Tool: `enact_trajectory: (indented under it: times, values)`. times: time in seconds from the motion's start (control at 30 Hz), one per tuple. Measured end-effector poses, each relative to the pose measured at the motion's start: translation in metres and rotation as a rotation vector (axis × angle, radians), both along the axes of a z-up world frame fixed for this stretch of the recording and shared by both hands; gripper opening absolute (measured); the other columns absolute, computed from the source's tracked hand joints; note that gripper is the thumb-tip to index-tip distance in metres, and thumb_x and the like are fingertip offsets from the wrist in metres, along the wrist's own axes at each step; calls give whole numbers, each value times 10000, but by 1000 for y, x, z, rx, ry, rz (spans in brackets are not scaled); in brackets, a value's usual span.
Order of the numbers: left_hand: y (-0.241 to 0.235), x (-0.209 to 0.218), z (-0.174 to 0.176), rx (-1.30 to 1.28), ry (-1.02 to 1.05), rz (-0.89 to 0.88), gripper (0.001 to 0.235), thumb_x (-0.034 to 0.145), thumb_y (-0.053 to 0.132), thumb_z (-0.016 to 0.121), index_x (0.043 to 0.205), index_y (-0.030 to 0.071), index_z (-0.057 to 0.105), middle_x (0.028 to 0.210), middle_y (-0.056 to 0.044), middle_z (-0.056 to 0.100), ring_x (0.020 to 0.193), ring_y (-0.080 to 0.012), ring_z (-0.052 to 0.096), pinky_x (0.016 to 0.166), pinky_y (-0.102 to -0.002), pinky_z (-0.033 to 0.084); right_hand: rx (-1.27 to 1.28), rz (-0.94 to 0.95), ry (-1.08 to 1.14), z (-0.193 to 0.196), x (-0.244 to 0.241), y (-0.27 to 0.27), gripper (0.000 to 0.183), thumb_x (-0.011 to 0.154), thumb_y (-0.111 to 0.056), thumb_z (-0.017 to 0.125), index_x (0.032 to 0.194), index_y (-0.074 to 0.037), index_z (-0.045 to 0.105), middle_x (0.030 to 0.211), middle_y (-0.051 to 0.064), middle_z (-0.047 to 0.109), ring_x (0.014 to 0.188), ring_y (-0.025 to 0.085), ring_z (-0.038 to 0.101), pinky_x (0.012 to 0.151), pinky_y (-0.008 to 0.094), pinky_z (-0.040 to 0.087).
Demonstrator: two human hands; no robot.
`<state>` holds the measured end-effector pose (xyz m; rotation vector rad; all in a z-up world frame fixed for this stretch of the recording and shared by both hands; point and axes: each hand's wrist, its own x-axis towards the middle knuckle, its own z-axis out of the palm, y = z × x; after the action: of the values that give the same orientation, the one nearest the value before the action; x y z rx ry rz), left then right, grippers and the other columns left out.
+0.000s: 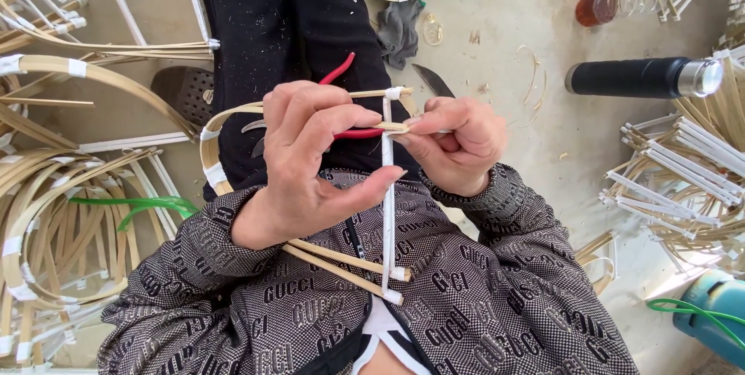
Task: Assembling bent bamboo strips and fastening white plastic clips to create frames.
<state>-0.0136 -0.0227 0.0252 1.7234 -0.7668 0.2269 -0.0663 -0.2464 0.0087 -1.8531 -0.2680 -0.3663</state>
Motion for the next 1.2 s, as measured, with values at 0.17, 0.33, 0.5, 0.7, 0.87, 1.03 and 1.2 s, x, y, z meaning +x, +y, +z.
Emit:
enact_trajectory:
  times: [0.17,0.33,0.5,0.7,0.87,1.03,1.2]
  values:
    - [1,-3,3,33,27,6,441,821,272,872,1138,65,646,1136,-79,626,1095,-264,576,957,-395,373,-150,80,11,8,6,-12,185,871,31,832,933,-3,661,695,-12,520,573,46,405,498,237,314]
    - [-2,-4,7,17,17,-6,400,832,251,845,1138,92,642,1125,-55,648,1058,-247,596,979,-384,368,196,318,408,22,25,-27,125,966,23,806,1016,15,692,877,30,654,739,47,562,634,220,420]
    - [-3,-5,3,4,20,-11,380,830,251,840,1116,81,657,1090,-54,652,1051,-245,591,955,-378,359,33,299,438,48,34,-22,119,967,-19,816,1008,-19,704,976,45,710,902,77,701,771,266,571]
    - [-6,-5,-2,26,-20,-32,329,845,55,790,1161,58,700,1087,-49,671,1026,-246,616,919,-369,416,-630,115,-47,94,40,-17,237,851,-98,963,916,-63,738,725,31,593,599,154,562,515,276,402]
    - [-14,-3,-2,-10,-80,-37,343,841,2,862,1136,45,693,1041,-47,662,975,-247,618,876,-386,447,-868,439,-404,126,72,-14,216,792,-108,890,953,-51,758,732,21,582,630,180,595,529,301,443]
    - [-12,5,-1,-12,-98,-60,301,854,-6,857,1118,35,719,996,-43,671,930,-240,618,808,-365,468,-903,561,-409,133,81,-4,199,773,-145,860,939,-78,773,706,4,533,609,158,585,509,305,458]
    - [-9,14,-4,46,-55,-120,241,829,30,862,1015,58,711,944,-53,654,880,-247,593,725,-351,472,-887,631,-488,130,85,-5,323,724,-133,799,1037,-56,791,737,8,531,609,165,576,511,306,472]
